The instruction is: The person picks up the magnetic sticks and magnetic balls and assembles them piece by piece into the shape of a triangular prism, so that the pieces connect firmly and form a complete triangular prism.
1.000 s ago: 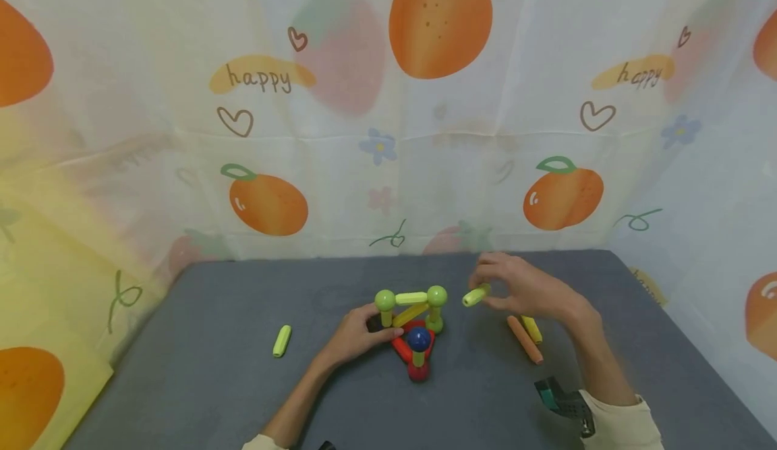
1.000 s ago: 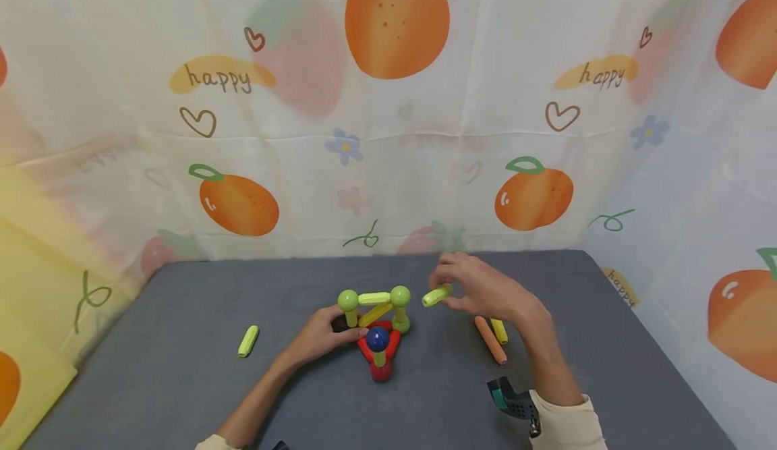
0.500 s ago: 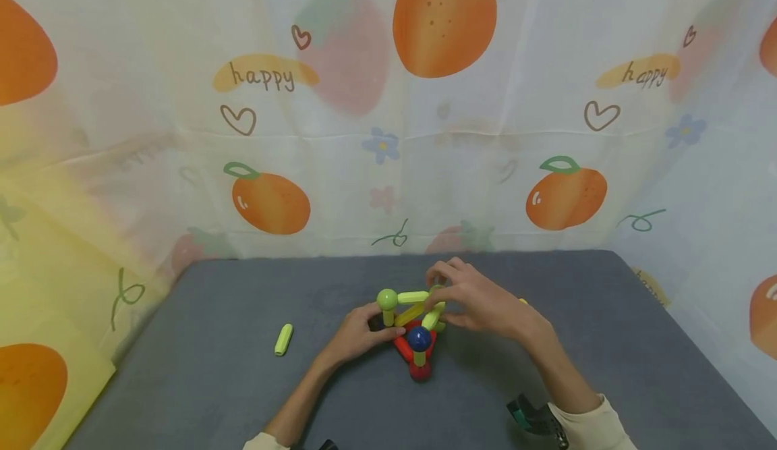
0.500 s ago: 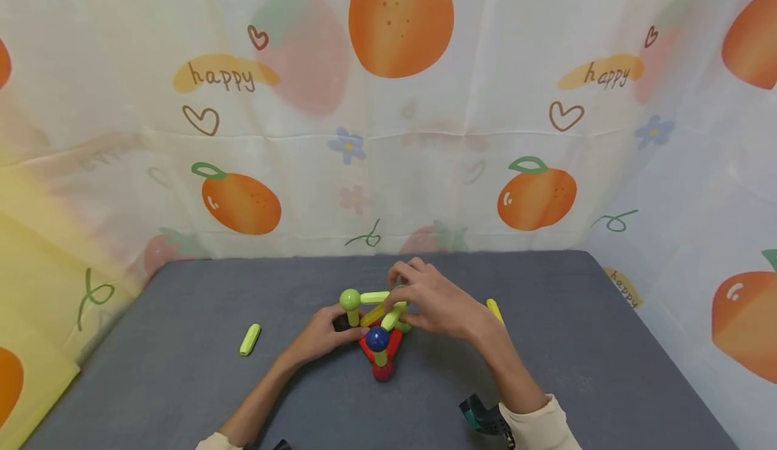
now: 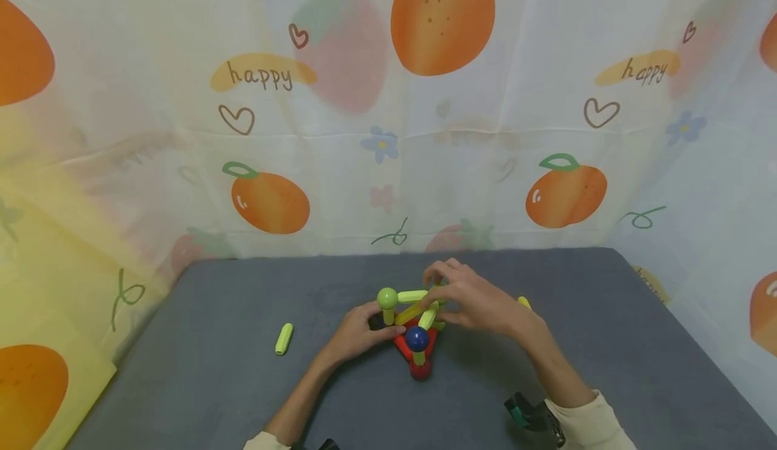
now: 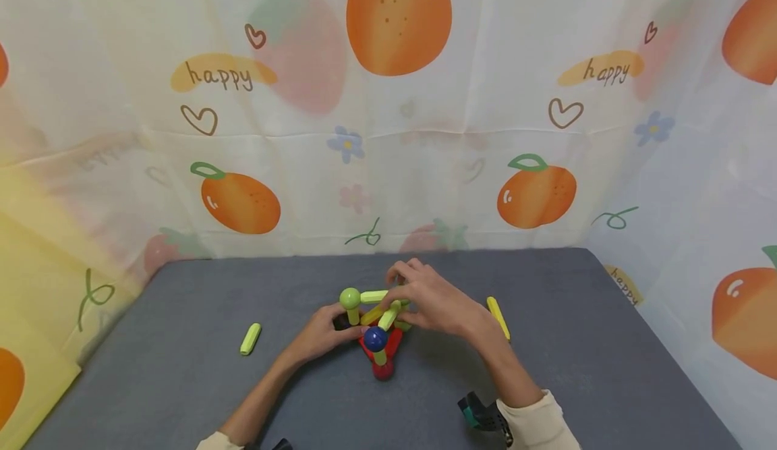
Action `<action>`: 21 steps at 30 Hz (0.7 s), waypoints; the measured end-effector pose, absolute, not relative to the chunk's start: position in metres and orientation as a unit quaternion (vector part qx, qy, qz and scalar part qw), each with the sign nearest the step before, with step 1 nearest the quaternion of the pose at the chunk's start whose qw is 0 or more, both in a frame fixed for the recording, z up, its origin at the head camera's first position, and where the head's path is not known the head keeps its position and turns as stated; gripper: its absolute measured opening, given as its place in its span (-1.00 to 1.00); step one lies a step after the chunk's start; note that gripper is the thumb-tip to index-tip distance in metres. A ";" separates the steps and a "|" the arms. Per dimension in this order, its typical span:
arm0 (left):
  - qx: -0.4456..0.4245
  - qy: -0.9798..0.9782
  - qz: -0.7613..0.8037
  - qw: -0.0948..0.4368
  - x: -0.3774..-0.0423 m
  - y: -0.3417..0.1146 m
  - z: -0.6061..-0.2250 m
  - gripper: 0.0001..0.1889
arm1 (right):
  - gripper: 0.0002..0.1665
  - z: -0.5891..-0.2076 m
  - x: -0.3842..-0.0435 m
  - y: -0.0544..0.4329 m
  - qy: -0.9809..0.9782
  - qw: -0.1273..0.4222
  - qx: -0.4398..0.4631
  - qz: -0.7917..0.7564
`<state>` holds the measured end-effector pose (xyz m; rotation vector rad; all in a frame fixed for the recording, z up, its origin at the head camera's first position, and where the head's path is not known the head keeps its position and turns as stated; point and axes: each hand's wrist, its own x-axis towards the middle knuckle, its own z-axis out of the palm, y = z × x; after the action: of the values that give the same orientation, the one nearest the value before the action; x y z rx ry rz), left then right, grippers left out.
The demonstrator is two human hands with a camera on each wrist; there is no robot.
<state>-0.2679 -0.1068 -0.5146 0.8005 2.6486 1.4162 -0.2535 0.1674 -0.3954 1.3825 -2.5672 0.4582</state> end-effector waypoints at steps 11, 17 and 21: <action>0.251 0.854 0.455 0.017 -0.267 -0.107 -0.513 -0.74 | -0.41 -0.427 -0.275 0.177 -0.887 -0.114 0.344 0.286; 0.250 0.856 0.451 0.033 -0.268 -0.108 -0.511 -0.72 | -0.60 -0.452 -0.286 0.176 -0.859 -0.179 0.359 0.319; 0.272 0.852 0.441 0.081 -0.268 -0.116 -0.498 -0.62 | -0.65 -0.456 -0.286 0.176 -0.863 -0.168 0.358 0.314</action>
<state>-0.2679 -0.1158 -0.4983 0.8133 2.5462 1.3175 -0.2861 0.1758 -0.4557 1.2650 -3.0468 1.1070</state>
